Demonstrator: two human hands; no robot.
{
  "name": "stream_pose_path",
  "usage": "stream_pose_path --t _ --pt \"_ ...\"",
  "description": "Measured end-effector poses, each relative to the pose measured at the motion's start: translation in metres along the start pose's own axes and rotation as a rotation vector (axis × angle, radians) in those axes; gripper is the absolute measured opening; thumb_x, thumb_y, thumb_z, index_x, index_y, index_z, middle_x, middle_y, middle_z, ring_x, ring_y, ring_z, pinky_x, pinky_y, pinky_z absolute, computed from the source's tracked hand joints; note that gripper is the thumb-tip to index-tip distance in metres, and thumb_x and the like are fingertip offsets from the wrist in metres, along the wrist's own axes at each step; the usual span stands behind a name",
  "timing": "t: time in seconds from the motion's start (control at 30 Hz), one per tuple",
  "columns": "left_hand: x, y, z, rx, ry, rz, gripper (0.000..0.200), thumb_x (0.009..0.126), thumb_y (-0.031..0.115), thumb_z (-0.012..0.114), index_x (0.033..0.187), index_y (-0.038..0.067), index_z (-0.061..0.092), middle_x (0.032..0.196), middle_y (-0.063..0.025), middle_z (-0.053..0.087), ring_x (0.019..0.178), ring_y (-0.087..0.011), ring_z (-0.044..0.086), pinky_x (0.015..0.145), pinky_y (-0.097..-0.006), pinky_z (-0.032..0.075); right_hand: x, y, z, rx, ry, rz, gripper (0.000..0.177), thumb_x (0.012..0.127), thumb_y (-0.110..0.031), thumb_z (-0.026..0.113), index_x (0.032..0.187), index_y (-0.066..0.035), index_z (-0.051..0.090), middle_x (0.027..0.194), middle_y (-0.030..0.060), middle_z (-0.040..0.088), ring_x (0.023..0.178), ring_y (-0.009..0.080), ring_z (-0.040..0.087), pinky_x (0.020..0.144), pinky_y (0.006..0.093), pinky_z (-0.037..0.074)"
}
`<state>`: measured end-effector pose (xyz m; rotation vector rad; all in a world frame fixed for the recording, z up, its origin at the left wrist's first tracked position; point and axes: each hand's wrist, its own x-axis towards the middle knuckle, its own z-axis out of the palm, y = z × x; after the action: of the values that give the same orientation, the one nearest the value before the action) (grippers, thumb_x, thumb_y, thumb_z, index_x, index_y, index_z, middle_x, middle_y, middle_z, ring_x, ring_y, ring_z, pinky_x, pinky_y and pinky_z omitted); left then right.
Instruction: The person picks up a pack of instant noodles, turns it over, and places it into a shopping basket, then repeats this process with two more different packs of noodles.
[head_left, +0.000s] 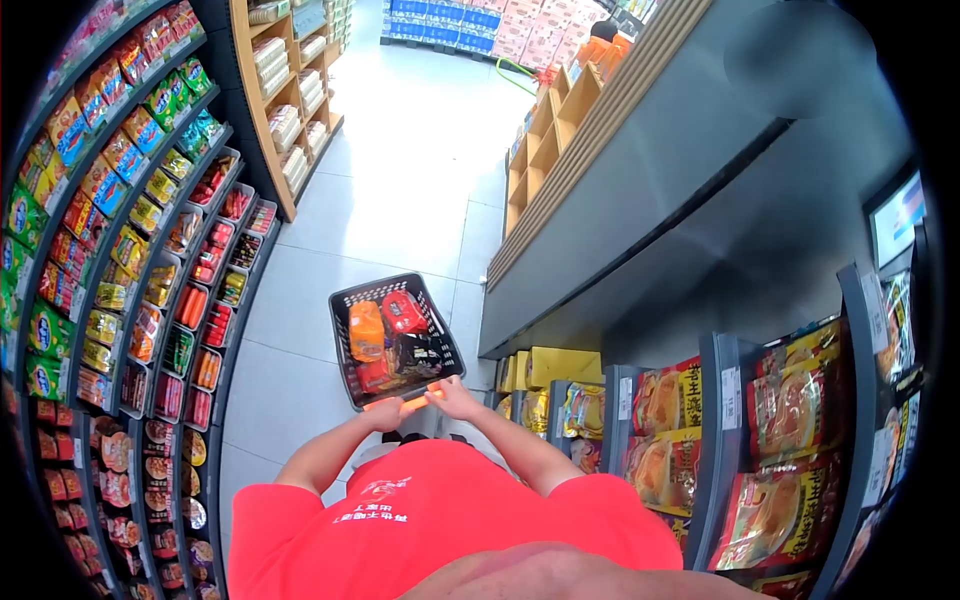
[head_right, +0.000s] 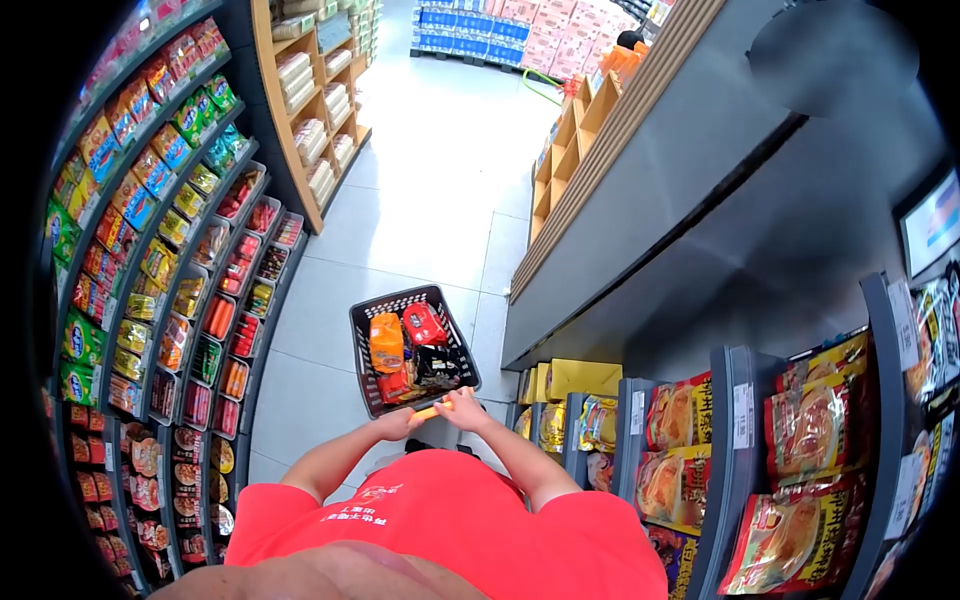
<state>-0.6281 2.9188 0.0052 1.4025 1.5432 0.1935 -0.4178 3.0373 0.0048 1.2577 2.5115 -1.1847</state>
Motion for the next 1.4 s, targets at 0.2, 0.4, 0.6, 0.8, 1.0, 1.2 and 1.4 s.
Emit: stream_pose_path --t 0.2,0.4,0.6,0.8,1.0,1.2,1.4 --pt "0.021 -0.008 -0.008 -0.051 0.021 -0.059 0.06 0.097 0.051 0.045 0.12 -0.004 0.055 0.116 -0.0285 0.06 0.107 -0.0426 0.059 0.092 -0.0454 0.046 0.033 -0.003 -0.027 -0.045 -0.07 -0.084 0.058 0.092 -0.049 0.058 0.123 0.001 0.056 0.121 0.029 0.046 0.116 0.0419 0.05 0.1 0.0415 0.043" --pt "0.036 0.023 -0.038 -0.351 0.02 -0.177 0.053 0.098 0.046 0.047 0.125 0.001 0.055 0.119 -0.0199 0.059 0.112 -0.0294 0.057 0.095 -0.0388 0.043 0.082 -0.002 -0.07 -0.09 -0.205 -0.207 0.058 0.092 -0.05 0.056 0.121 0.0 0.056 0.125 0.0292 0.045 0.116 0.045 0.05 0.099 0.0465 0.043" --pt "0.063 0.033 -0.045 -0.572 -0.009 -0.254 0.058 0.1 0.042 0.045 0.145 0.007 0.034 0.126 -0.0089 0.052 0.116 -0.0182 0.046 0.101 -0.0324 0.035 0.138 0.009 -0.091 -0.076 -0.188 -0.37 0.048 0.09 -0.048 0.059 0.104 -0.002 0.062 0.115 0.0263 0.052 0.104 0.0444 0.056 0.089 0.0473 0.048" --pt "0.089 0.019 -0.036 -0.656 0.204 -0.333 0.05 0.102 0.04 0.043 0.139 0.008 0.042 0.115 -0.0049 0.057 0.108 -0.0152 0.049 0.098 -0.0316 0.038 0.186 -0.007 -0.117 -0.145 -0.273 -0.453 0.046 0.088 -0.048 0.061 0.097 -0.003 0.064 0.109 0.0252 0.055 0.1 0.0425 0.057 0.088 0.0474 0.048" --pt "0.104 0.025 -0.04 -0.739 0.42 -0.298 0.041 0.1 0.037 0.047 0.12 0.002 0.048 0.107 -0.0127 0.061 0.1 -0.0235 0.058 0.087 -0.0359 0.045 0.228 -0.023 -0.125 -0.144 -0.279 -0.531 0.042 0.085 -0.046 0.064 0.092 -0.005 0.065 0.107 0.0212 0.056 0.098 0.0403 0.057 0.087 0.0473 0.048" --pt "0.147 -0.01 -0.031 -0.695 0.534 -0.233 0.052 0.099 0.036 0.046 0.138 0.003 0.043 0.115 -0.0177 0.055 0.106 -0.025 0.054 0.089 -0.0379 0.045 0.293 -0.023 -0.119 -0.169 -0.339 -0.711 0.038 0.082 -0.044 0.066 0.089 -0.007 0.063 0.098 0.0209 0.062 0.09 0.0398 0.063 0.078 0.0481 0.052" --pt "0.139 0.028 -0.072 -0.747 0.377 -0.355 0.051 0.1 0.049 0.043 0.123 0.004 0.051 0.108 -0.0169 0.062 0.1 -0.0263 0.058 0.088 -0.0368 0.045 0.298 -0.041 -0.135 -0.375 -0.366 -0.633 0.041 0.085 -0.043 0.066 0.098 -0.004 0.066 0.109 0.0226 0.06 0.095 0.0418 0.062 0.085 0.0458 0.051"
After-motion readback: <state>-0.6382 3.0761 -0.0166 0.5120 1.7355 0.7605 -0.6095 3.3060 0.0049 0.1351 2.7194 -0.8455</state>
